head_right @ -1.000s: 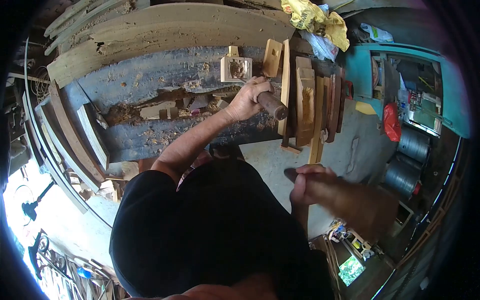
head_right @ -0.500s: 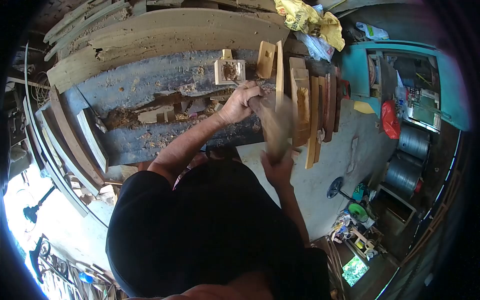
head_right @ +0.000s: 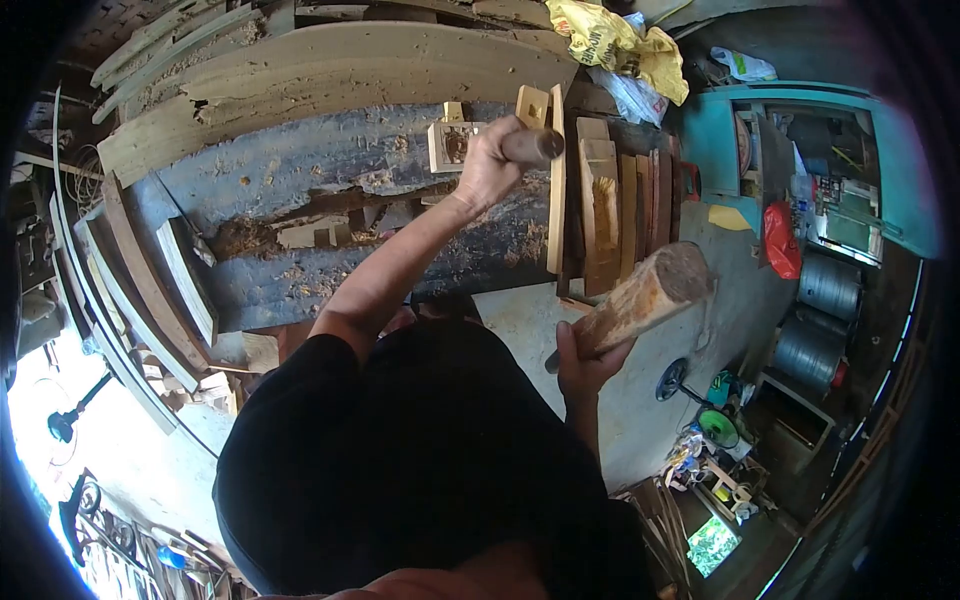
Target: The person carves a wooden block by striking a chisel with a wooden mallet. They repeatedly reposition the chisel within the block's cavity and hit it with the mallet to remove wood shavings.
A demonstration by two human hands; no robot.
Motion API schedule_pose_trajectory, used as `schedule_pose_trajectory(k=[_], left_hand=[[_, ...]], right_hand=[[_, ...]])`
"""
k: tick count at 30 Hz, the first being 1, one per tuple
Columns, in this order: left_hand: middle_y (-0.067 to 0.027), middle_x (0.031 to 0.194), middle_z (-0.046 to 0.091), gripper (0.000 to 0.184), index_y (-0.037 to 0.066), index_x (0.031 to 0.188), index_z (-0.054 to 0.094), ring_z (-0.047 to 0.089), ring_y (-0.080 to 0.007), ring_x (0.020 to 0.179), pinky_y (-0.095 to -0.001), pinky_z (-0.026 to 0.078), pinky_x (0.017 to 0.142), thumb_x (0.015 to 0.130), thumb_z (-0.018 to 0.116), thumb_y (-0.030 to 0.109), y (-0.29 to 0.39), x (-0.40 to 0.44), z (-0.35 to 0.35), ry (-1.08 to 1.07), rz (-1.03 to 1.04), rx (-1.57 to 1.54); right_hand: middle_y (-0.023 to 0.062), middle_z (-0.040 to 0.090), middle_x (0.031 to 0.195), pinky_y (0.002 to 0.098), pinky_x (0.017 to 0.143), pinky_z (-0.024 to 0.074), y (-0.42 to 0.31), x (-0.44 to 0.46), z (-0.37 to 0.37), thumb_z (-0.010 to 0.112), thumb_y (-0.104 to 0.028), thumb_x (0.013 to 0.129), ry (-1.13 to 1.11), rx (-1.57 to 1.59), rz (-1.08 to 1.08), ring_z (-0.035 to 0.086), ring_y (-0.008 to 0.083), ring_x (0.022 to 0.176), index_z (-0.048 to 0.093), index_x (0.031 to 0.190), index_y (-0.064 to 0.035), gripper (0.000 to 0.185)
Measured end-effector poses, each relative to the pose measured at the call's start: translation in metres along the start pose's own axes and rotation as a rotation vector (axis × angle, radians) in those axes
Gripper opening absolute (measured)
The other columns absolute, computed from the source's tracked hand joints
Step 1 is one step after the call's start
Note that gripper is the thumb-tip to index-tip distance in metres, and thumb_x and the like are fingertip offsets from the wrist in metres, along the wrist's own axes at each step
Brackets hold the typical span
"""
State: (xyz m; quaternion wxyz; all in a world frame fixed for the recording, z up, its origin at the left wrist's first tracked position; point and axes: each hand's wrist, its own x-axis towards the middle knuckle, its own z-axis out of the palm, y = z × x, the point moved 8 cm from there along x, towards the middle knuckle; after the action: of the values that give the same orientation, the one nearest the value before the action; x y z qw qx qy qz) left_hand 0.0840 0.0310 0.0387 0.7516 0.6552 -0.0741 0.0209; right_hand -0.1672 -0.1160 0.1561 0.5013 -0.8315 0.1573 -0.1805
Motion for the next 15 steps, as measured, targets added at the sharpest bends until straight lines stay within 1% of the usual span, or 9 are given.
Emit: schedule_pose_trajectory(k=[2,3,4,6,7,10,15], left_hand=[[-0.0158,0.079,0.059,0.021,0.007,0.082,0.057,0.057,-0.0367,0.081,-0.0438,0.047,0.072,0.067,0.064,-0.005,0.02,-0.009,0.011,-0.116,0.168,0.126],[-0.0149,0.083,0.059,0.024,0.008,0.084,0.057,0.056,-0.0374,0.083,-0.0452,0.045,0.074,0.065,0.064,-0.004,0.024,-0.015,0.013,-0.166,0.197,0.183],[-0.0149,0.083,0.059,0.024,0.008,0.084,0.057,0.056,-0.0374,0.083,-0.0452,0.045,0.074,0.065,0.064,-0.004,0.024,-0.021,0.012,-0.173,0.194,0.178],[-0.0124,0.085,0.059,0.029,0.006,0.088,0.058,0.058,-0.0344,0.085,-0.0428,0.047,0.076,0.064,0.072,0.001,0.026,-0.032,0.014,-0.224,0.251,0.312],[-0.013,0.086,0.059,0.03,0.006,0.089,0.058,0.057,-0.0363,0.087,-0.0433,0.046,0.077,0.063,0.071,0.0,0.028,-0.035,0.012,-0.234,0.248,0.291],[-0.0132,0.088,0.059,0.03,0.005,0.088,0.058,0.057,-0.0361,0.087,-0.0433,0.046,0.078,0.063,0.072,-0.001,0.03,-0.04,0.008,-0.196,0.274,0.273],[-0.0136,0.088,0.059,0.029,0.005,0.087,0.057,0.057,-0.0361,0.088,-0.0432,0.046,0.078,0.062,0.072,-0.001,0.024,-0.038,0.006,-0.222,0.253,0.265]], right_hand=[[0.0101,0.054,0.092,0.0276,0.064,0.0541,0.008,-0.004,-0.004,0.068,0.001,0.08,0.004,-0.08,0.086,0.059,0.0164,0.072,0.024,0.136,-0.0007,0.071],[0.0101,0.054,0.092,0.0276,0.064,0.0541,0.01,-0.005,-0.005,0.068,0.001,0.08,0.009,-0.083,0.089,0.059,0.0164,0.072,0.024,0.136,-0.0007,0.071],[0.0099,0.054,0.091,0.0276,0.063,0.054,0.013,-0.005,-0.008,0.068,0.0,0.08,0.017,-0.097,0.096,0.059,0.0164,0.07,0.024,0.136,-0.001,0.072],[0.0096,0.054,0.09,0.0275,0.063,0.0538,0.014,-0.005,-0.011,0.068,0.0,0.08,0.029,-0.114,0.105,0.059,0.0165,0.069,0.023,0.137,-0.0013,0.073],[0.0098,0.054,0.09,0.0275,0.062,0.0536,0.013,-0.004,-0.011,0.068,0.0,0.08,0.039,-0.101,0.122,0.059,0.0166,0.069,0.023,0.137,-0.0012,0.073],[0.0101,0.054,0.089,0.0274,0.061,0.0533,0.013,-0.001,-0.011,0.068,-0.001,0.08,0.05,-0.086,0.143,0.059,0.0168,0.067,0.023,0.137,-0.0008,0.072],[0.0104,0.054,0.089,0.0272,0.06,0.0529,0.006,0.001,-0.004,0.069,-0.001,0.08,0.057,-0.041,0.196,0.059,0.0167,0.066,0.024,0.136,0.0,0.071]])
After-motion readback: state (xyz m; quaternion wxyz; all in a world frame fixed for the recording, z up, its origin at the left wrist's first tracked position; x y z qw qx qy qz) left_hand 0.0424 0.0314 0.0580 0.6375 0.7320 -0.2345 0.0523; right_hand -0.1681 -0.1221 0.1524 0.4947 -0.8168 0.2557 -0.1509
